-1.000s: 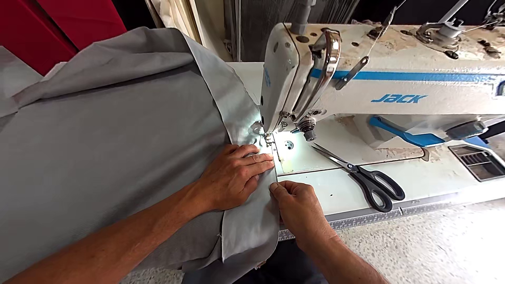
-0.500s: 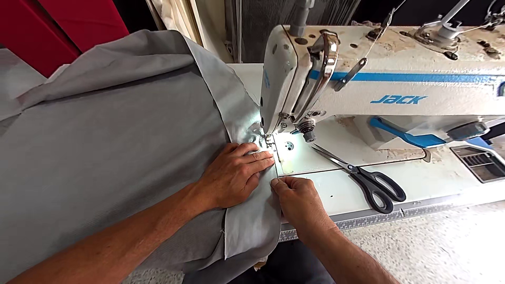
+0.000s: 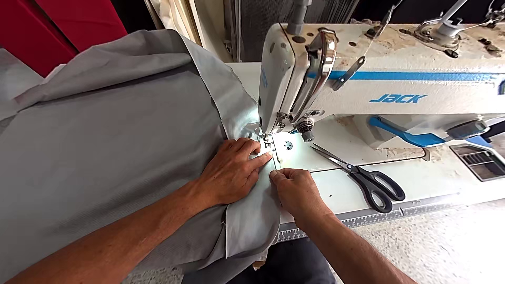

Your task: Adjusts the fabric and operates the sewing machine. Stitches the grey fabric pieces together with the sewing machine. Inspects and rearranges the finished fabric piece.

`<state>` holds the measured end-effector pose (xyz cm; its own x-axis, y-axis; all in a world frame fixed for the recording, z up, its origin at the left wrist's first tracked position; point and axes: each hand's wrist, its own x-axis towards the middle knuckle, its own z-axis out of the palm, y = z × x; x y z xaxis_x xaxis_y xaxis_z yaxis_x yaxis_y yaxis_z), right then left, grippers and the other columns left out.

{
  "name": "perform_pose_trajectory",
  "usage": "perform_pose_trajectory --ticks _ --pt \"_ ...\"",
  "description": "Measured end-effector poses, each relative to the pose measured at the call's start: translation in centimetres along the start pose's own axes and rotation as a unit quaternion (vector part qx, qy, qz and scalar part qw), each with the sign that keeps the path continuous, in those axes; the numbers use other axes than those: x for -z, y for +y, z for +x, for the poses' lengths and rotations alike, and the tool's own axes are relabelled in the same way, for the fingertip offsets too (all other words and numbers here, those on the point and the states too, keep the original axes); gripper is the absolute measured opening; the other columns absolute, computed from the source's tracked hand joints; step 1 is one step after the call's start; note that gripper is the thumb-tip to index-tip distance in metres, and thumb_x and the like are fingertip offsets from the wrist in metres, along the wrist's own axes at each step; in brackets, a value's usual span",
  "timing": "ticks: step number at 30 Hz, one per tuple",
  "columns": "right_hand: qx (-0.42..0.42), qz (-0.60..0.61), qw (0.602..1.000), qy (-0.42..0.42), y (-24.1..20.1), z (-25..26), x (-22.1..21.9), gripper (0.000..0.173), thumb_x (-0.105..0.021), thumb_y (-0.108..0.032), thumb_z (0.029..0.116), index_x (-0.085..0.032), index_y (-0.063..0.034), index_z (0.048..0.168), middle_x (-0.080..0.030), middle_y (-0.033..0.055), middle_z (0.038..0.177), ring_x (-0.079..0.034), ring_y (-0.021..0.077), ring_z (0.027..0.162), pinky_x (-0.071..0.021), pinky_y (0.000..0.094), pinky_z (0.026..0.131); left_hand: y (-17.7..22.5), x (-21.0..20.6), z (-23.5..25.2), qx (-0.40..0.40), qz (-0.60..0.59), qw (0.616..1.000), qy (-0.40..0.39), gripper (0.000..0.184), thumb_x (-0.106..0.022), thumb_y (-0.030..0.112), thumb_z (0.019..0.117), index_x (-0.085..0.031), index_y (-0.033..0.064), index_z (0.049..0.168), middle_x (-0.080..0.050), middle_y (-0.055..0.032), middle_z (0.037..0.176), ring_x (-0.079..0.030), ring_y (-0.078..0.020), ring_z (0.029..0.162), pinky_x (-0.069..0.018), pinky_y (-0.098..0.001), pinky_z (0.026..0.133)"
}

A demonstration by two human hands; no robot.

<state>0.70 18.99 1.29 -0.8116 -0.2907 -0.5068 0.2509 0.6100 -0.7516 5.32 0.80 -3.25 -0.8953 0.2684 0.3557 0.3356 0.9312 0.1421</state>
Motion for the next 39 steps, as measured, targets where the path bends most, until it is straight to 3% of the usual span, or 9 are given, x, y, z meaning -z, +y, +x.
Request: perform_pose_trajectory --ticks 14,17,24,27,32,39 --pt "0.011 -0.018 1.000 0.014 -1.0 1.0 -0.2 0.037 -0.055 -0.025 0.1061 -0.065 -0.0085 0.074 -0.053 0.0041 0.059 -0.050 0.0129 0.050 -0.0403 0.0306 0.047 -0.5 0.1 0.5 -0.008 0.018 1.000 0.001 0.048 -0.038 0.025 0.0987 -0.071 0.0258 0.133 -0.064 -0.0074 0.119 -0.058 -0.0261 0.116 -0.0429 -0.0480 0.093" --pt "0.002 -0.027 0.999 0.023 -1.1 1.6 -0.2 0.036 -0.058 -0.025 0.1037 -0.067 -0.0088 0.073 -0.057 0.0055 0.063 -0.055 0.0165 0.055 -0.0430 0.0360 0.052 -0.6 0.1 0.5 -0.008 0.016 1.000 0.001 0.047 -0.038 0.025 0.0990 -0.071 0.0263 0.133 -0.064 -0.0070 0.119 -0.058 -0.0259 0.116 -0.0429 -0.0483 0.094" --pt "0.002 -0.039 0.999 0.027 -1.6 2.3 -0.2 0.037 -0.058 -0.024 0.1024 -0.065 -0.0089 0.070 -0.058 0.0058 0.062 -0.055 0.0168 0.054 -0.0438 0.0366 0.052 -1.0 0.1 0.6 -0.010 0.014 1.000 0.006 0.046 -0.039 0.027 0.0991 -0.071 0.0287 0.132 -0.064 -0.0057 0.119 -0.057 -0.0253 0.117 -0.0425 -0.0484 0.095" --pt "-0.002 -0.045 0.999 0.022 -1.9 2.5 -0.1 0.035 -0.058 -0.026 0.1031 -0.068 -0.0068 0.075 -0.061 0.0090 0.068 -0.060 0.0204 0.062 -0.0485 0.0407 0.057 -1.2 -0.1 0.6 -0.014 0.007 1.000 0.023 0.045 -0.041 0.027 0.0982 -0.073 0.0287 0.129 -0.065 -0.0056 0.119 -0.058 -0.0254 0.115 -0.0439 -0.0482 0.093" --pt "-0.005 -0.037 0.999 0.031 -2.4 2.5 -0.3 0.035 -0.057 -0.027 0.1054 -0.066 -0.0077 0.078 -0.057 0.0065 0.065 -0.055 0.0156 0.056 -0.0443 0.0336 0.052 -1.5 -0.1 0.6 -0.015 0.005 0.999 0.028 0.045 -0.041 0.026 0.0974 -0.074 0.0287 0.128 -0.064 -0.0055 0.118 -0.058 -0.0251 0.115 -0.0442 -0.0474 0.092" --pt "-0.007 -0.025 0.999 0.037 -2.6 3.2 -0.4 0.034 -0.059 -0.026 0.1041 -0.067 -0.0068 0.077 -0.060 0.0078 0.067 -0.058 0.0167 0.057 -0.0462 0.0344 0.051 -1.6 -0.2 0.6 -0.009 0.002 1.000 0.029 0.044 -0.042 0.026 0.0972 -0.074 0.0276 0.128 -0.064 -0.0058 0.116 -0.058 -0.0255 0.114 -0.0446 -0.0488 0.092"
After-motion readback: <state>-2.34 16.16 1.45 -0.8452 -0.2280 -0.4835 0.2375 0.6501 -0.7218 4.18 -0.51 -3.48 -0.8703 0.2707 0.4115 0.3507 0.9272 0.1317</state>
